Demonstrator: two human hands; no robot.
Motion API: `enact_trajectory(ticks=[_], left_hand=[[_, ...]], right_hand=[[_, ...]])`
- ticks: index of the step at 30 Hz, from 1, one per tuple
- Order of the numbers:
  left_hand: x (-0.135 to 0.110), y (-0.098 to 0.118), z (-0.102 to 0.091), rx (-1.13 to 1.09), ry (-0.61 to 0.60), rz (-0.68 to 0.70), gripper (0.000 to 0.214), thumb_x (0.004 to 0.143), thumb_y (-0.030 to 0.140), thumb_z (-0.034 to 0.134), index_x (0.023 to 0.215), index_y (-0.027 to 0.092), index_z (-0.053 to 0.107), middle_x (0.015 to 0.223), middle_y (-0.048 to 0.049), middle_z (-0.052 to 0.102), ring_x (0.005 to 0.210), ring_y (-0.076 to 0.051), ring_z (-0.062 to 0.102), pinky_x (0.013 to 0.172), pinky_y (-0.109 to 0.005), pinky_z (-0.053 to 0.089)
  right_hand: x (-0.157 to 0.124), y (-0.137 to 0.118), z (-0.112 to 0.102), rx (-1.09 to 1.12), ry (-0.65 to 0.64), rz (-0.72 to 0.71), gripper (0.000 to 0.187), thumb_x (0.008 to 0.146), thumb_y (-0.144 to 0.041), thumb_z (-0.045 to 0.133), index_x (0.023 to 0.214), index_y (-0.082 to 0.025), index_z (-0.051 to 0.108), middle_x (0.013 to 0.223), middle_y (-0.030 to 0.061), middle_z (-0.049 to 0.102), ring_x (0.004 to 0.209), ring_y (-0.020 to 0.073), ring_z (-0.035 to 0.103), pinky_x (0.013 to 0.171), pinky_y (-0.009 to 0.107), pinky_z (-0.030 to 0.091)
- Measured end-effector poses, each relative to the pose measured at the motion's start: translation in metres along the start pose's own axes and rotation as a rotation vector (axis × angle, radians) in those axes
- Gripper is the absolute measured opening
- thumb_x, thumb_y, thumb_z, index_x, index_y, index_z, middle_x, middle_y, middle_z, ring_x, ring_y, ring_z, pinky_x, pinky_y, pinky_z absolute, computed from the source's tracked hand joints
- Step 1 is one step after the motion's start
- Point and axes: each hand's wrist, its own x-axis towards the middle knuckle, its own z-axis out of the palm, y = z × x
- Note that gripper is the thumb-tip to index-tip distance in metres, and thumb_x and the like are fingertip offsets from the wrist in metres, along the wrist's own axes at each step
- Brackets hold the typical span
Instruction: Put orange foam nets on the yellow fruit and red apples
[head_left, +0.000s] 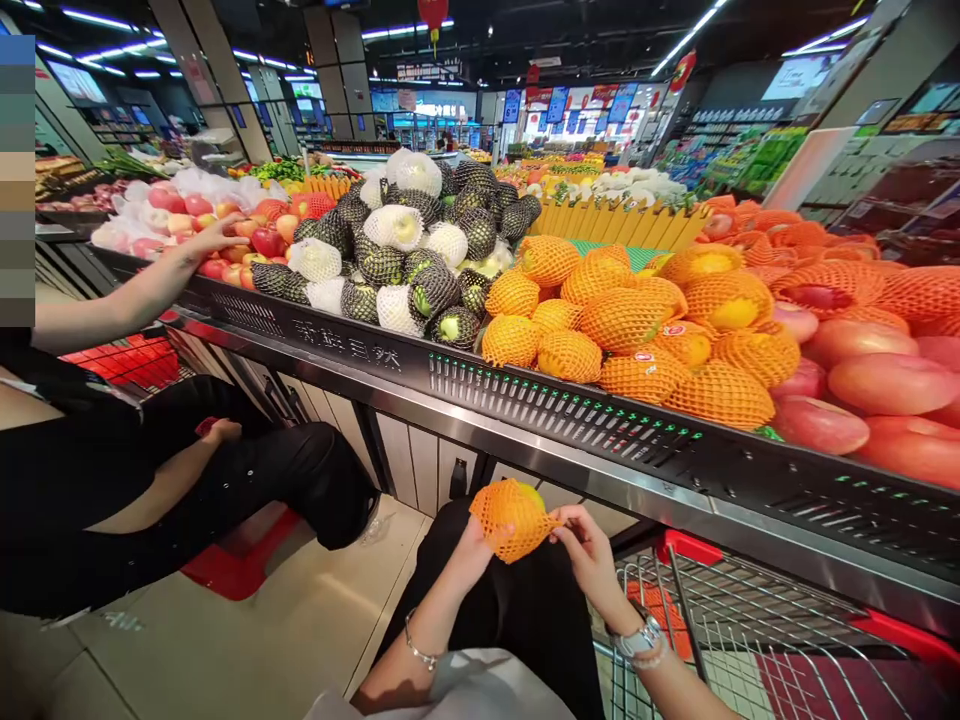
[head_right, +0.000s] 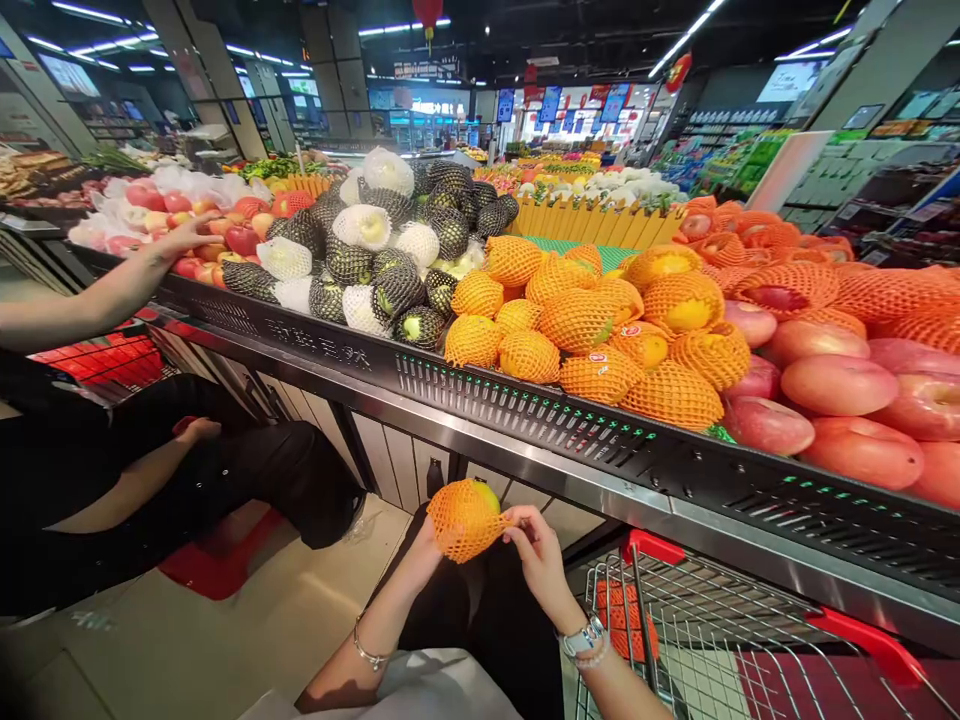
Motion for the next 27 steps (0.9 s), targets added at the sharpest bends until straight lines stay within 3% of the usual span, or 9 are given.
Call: enact_trajectory(ticks=[6,10,12,15,18,20,22,24,27], left_hand=[[-0.004,0.0,0.007,0.077,0.057,-0.007,0.065,0.059,0.045,0.083,0.111,0.016,0.059,0.12,-0.0156,0.064,0.118,-0.033,0.057,0.11,-0.051,0.034],[-0.001,-0.011,0.018,0.306,0.124,0.136,0.05,0.066,0.032,0.077,0.111,0.019,0.061,0.118,-0.0126,0.065,0.118,-0.033,0.056,0.11,-0.052,0.034],[-0.005,-0.014,0.027,0.505,0.083,0.2,0.04,0.067,0.025,0.074,0.106,0.021,0.066,0.118,-0.0114,0.065,0.121,-0.034,0.054,0.112,-0.053,0.031],[-0.019,-0.007,0.038,0.696,-0.067,0.228,0.043,0.068,0.022,0.071,0.11,0.02,0.067,0.122,-0.0135,0.063,0.124,-0.034,0.051,0.113,-0.052,0.03],[-0.034,0.012,0.039,0.701,-0.296,0.14,0.043,0.071,0.029,0.069,0.114,0.021,0.067,0.12,-0.0133,0.065,0.119,-0.032,0.056,0.108,-0.047,0.038],[-0.036,0.026,0.037,0.611,-0.274,0.086,0.029,0.08,0.039,0.062,0.102,0.022,0.07,0.108,-0.0113,0.07,0.105,-0.029,0.064,0.101,-0.045,0.045],[-0.03,0.034,0.039,0.453,-0.062,0.147,0.038,0.082,0.049,0.058,0.106,0.021,0.067,0.111,-0.0114,0.068,0.107,-0.027,0.063,0.1,-0.043,0.045],[-0.022,0.031,0.046,0.277,0.102,0.254,0.069,0.07,0.057,0.071,0.127,0.022,0.052,0.13,-0.0136,0.057,0.124,-0.029,0.052,0.106,-0.043,0.039],[-0.015,0.01,0.06,0.113,0.06,0.259,0.101,0.052,0.05,0.085,0.137,0.025,0.038,0.139,-0.0145,0.048,0.13,-0.032,0.045,0.108,-0.043,0.038]], right_hand=[[0.001,0.002,0.013,0.109,0.175,0.062,0.032,0.079,-0.052,0.063,0.085,-0.022,0.053,0.076,-0.0005,0.058,0.066,0.0129,0.056,0.061,0.025,0.049],[-0.016,-0.01,0.026,0.332,0.065,0.256,0.043,0.086,-0.059,0.049,0.115,-0.026,0.048,0.114,0.0079,0.062,0.096,0.0208,0.064,0.071,0.034,0.055],[-0.022,-0.016,0.028,0.423,0.029,0.315,0.05,0.083,-0.058,0.055,0.121,-0.026,0.047,0.122,0.0098,0.06,0.107,0.0242,0.062,0.08,0.039,0.056],[-0.018,-0.024,0.022,0.427,0.127,0.332,0.051,0.078,-0.05,0.064,0.12,-0.024,0.051,0.122,0.0108,0.061,0.109,0.0262,0.061,0.091,0.044,0.052],[-0.001,-0.027,0.007,0.411,0.238,0.304,0.055,0.08,-0.052,0.06,0.124,-0.022,0.047,0.125,0.0118,0.058,0.11,0.0254,0.06,0.095,0.044,0.05],[0.007,-0.027,-0.002,0.34,0.305,0.21,0.064,0.076,-0.05,0.064,0.129,-0.023,0.041,0.127,0.0109,0.056,0.112,0.0245,0.059,0.096,0.043,0.049],[0.007,-0.026,-0.005,0.225,0.295,0.102,0.075,0.07,-0.048,0.071,0.132,-0.023,0.037,0.129,0.0105,0.054,0.114,0.0251,0.056,0.099,0.043,0.046],[-0.003,-0.027,0.0,0.123,0.194,0.019,0.08,0.067,-0.051,0.073,0.133,-0.022,0.037,0.132,0.0114,0.051,0.12,0.0269,0.051,0.105,0.044,0.041],[-0.023,-0.033,0.013,0.065,0.005,-0.059,0.077,0.077,-0.066,0.058,0.138,-0.023,0.038,0.143,0.0099,0.041,0.134,0.0265,0.039,0.114,0.042,0.03]])
